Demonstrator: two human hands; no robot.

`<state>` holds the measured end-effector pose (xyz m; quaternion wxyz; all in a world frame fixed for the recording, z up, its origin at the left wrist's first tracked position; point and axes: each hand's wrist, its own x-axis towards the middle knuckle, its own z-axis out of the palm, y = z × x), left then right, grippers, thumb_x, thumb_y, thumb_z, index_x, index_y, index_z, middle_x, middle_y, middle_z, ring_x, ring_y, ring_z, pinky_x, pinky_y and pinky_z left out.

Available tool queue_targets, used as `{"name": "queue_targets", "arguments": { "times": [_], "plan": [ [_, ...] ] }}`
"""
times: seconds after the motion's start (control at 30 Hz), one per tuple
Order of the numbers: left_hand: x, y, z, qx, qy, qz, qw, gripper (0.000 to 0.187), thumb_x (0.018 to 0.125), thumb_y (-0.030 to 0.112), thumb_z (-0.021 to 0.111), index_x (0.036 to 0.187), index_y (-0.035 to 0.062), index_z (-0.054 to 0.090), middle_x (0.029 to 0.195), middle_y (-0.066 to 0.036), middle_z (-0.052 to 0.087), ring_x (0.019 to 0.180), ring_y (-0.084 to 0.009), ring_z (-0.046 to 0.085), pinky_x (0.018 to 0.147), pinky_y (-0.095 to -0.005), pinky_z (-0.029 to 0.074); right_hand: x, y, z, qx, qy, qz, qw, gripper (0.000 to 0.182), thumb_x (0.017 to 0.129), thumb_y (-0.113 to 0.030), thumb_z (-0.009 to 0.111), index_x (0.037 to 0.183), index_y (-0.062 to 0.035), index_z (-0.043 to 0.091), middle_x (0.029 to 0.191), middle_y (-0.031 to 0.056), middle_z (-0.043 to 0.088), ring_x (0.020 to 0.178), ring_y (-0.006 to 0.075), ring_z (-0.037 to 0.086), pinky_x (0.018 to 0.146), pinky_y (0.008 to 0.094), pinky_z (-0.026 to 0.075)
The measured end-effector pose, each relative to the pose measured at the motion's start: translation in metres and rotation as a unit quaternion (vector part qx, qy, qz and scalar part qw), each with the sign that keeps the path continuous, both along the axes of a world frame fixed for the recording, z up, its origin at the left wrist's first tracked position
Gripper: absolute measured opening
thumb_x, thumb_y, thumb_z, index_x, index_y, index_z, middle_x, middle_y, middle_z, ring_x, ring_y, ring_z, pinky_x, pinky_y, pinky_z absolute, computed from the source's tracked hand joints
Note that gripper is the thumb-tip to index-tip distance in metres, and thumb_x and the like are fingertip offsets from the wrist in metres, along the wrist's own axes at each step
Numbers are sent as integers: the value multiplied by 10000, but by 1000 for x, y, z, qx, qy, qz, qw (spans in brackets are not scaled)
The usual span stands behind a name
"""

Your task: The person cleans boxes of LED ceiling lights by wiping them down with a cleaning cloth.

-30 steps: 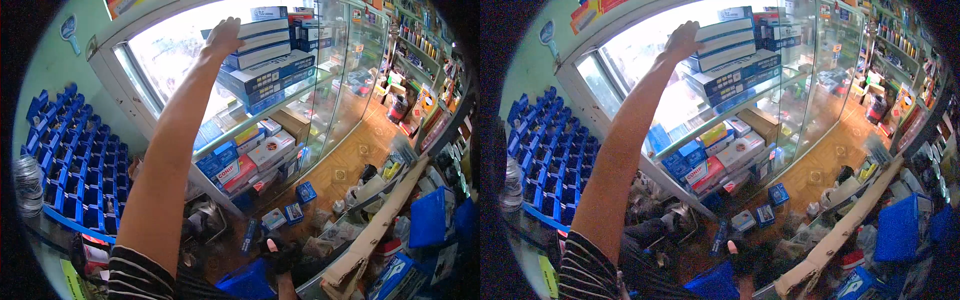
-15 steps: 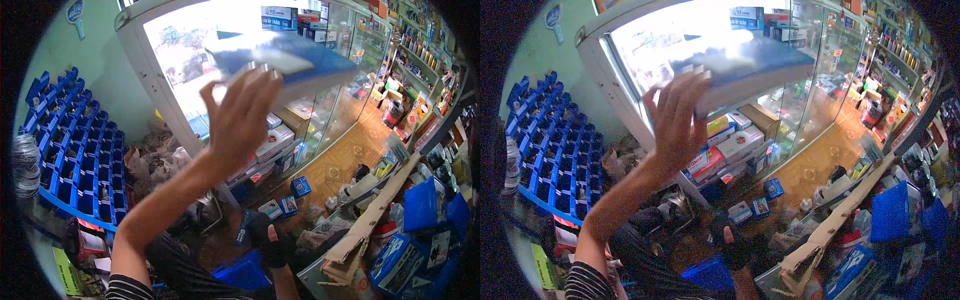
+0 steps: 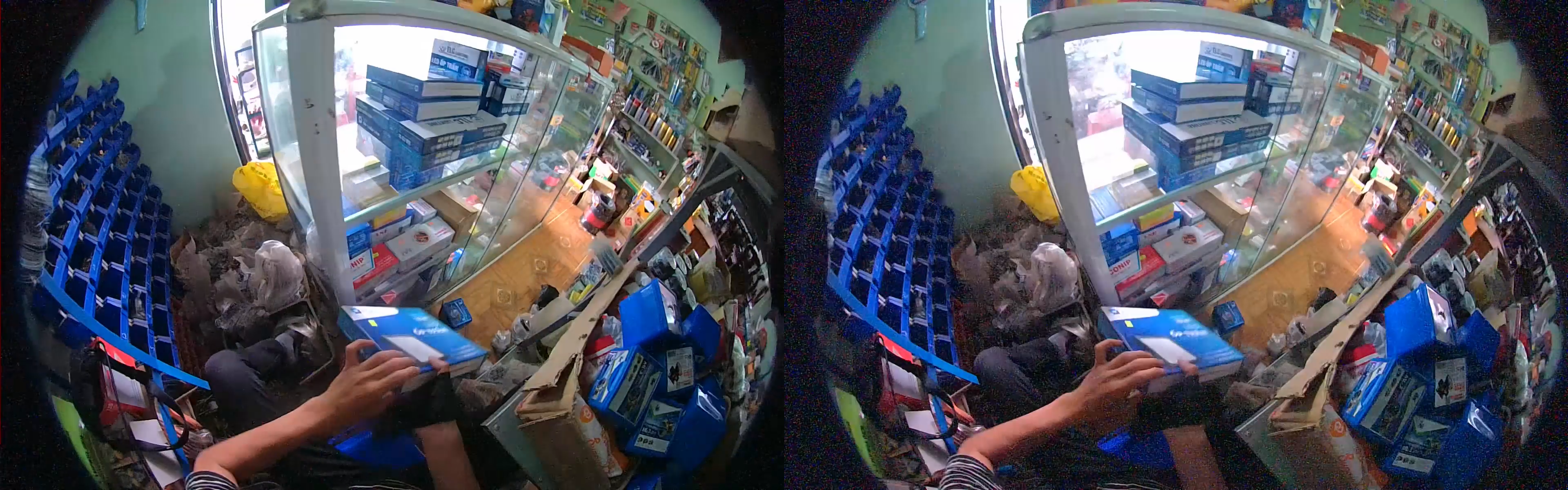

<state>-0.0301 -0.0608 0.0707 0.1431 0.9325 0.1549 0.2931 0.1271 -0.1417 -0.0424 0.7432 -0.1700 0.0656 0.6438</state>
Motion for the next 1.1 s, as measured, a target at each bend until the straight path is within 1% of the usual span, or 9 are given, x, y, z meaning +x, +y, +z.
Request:
{"name": "queue_targets", "arguments": {
  "times": [0.07, 0.1, 0.17, 0.2, 0.27, 0.33, 0.43, 0.93, 1.1],
  "plan": [
    [-21, 11, 18, -111, -47, 14, 993, 670, 822, 219, 757, 1401, 119, 434, 1336, -143, 529, 1239, -288, 524, 1067, -482, 315, -4, -7, -29, -42, -52, 10, 998, 444, 937, -277, 570, 1312, -47, 507, 1234, 116, 617, 1085, 253, 614, 965, 400, 500],
    [-24, 11, 27, -360, -206, 17, 910, 816, 773, 282, 819, 1424, 101, 361, 1368, -146, 473, 1287, -312, 467, 1078, -481, 346, -8, -8, -26, -52, -67, 18, 996, 441, 936, -273, 572, 1308, -46, 511, 1230, 116, 617, 1082, 252, 614, 963, 399, 499],
    [-57, 55, 17, -450, -274, 152, 837, 616, 920, 306, 668, 1390, 8, 404, 1373, -189, 431, 1252, -273, 469, 1090, -440, 370, -6, -12, -16, -60, -112, 51, 991, 433, 933, -265, 576, 1300, -43, 518, 1223, 114, 619, 1077, 249, 612, 959, 398, 498],
    [-69, 83, -1, -457, -275, 188, 825, 702, 930, 569, 553, 1420, 83, 425, 1387, -138, 495, 1314, -287, 452, 1025, -462, 427, -2, -16, -7, -58, -147, 74, 985, 430, 931, -261, 578, 1296, -41, 522, 1219, 113, 620, 1075, 248, 612, 957, 397, 497],
    [-85, 98, -15, -639, -284, 165, 696, 731, 930, 590, 542, 1416, 52, 449, 1384, -164, 510, 1288, -308, 500, 1038, -490, 430, 10, -25, 16, -42, -239, 125, 962, 422, 928, -253, 581, 1288, -38, 529, 1211, 111, 621, 1070, 245, 611, 952, 395, 496],
    [-93, 105, -47, -833, -353, -82, 417, 749, 940, 607, 506, 1377, 0, 470, 1302, -221, 586, 1142, -387, 608, 960, -474, 508, 21, -31, 38, -25, -327, 167, 930, 415, 925, -245, 585, 1280, -35, 536, 1204, 110, 622, 1065, 242, 610, 948, 393, 495],
    [-83, 81, -124, -849, -445, -75, 273, 752, 937, 638, 492, 1383, 33, 510, 1312, -195, 602, 1075, -338, 655, 955, -501, 516, 24, -25, 63, -3, -416, 199, 888, 404, 921, -233, 591, 1268, -31, 547, 1192, 107, 625, 1057, 238, 608, 942, 390, 493],
    [-53, 57, -79, -677, -669, -92, 294, 784, 942, 642, 460, 1453, 51, 416, 1376, -153, 529, 1146, -286, 573, 993, -461, 459, 27, 7, 136, -102, -653, -7, 751, 348, 1004, -264, 534, 1218, -3, 620, 1093, 84, 656, 990, 186, 592, 873, 343, 482],
    [-29, 16, -69, -639, -722, -120, 237, 796, 943, 644, 450, 1476, 57, 384, 1397, -139, 504, 1169, -268, 545, 1006, -448, 440, -14, 55, 127, -105, -781, 25, 615, 416, 1017, -296, 529, 1322, -17, 576, 1230, 137, 633, 1109, 232, 588, 975, 354, 451]
  ]
}}
